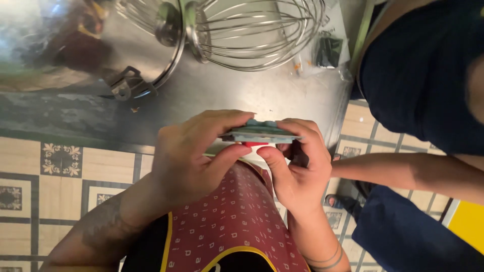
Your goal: Disassembling or repairing a power switch or electrical housing using a knife blade to pry it apart on a commercial kitchen table.
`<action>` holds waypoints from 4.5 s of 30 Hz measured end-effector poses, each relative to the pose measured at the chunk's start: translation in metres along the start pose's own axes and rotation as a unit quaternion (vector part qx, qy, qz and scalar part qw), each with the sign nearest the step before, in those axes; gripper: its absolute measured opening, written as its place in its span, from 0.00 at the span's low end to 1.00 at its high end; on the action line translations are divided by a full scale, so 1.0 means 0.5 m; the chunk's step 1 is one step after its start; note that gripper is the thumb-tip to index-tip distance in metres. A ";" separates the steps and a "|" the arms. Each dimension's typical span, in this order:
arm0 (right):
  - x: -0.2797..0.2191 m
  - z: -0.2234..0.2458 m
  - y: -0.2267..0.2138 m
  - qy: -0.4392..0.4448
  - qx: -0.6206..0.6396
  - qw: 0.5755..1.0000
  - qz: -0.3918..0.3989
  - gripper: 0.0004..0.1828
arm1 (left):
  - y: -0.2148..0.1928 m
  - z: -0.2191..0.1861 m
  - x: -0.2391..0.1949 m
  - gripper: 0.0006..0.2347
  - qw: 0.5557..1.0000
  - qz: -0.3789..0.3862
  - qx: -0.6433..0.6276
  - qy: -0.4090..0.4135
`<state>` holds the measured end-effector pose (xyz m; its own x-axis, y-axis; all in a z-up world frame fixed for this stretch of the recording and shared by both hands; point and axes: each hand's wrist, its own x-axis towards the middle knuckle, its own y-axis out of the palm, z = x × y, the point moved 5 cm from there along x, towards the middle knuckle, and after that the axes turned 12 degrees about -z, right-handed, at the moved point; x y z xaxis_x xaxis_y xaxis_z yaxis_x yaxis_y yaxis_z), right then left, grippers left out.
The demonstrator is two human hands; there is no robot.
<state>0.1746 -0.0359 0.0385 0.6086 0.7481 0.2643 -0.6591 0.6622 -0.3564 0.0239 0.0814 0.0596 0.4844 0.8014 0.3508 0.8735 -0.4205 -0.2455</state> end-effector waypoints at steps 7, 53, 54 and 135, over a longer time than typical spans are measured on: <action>-0.006 -0.005 -0.007 0.063 0.011 0.998 -0.028 0.24 | 0.015 0.000 -0.010 0.15 1.000 -0.017 0.005 -0.001; 0.002 0.017 -0.004 -0.022 0.100 0.994 -0.049 0.25 | 0.019 -0.027 -0.008 0.16 0.991 -0.057 -0.007 0.120; -0.002 0.012 -0.005 -0.024 0.100 0.993 -0.050 0.25 | 0.015 -0.027 -0.006 0.16 0.991 -0.057 -0.007 0.122; -0.113 -0.385 -0.085 0.199 0.039 0.964 -0.170 0.11 | 0.096 0.466 -0.100 0.06 0.941 -0.016 0.268 0.204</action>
<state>0.2533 -0.1144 -0.1337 0.9065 0.4220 -0.0163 -0.4135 0.8790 -0.2374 0.0301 0.1200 -0.1803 0.5316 0.5345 0.6570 0.7908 -0.0354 -0.6111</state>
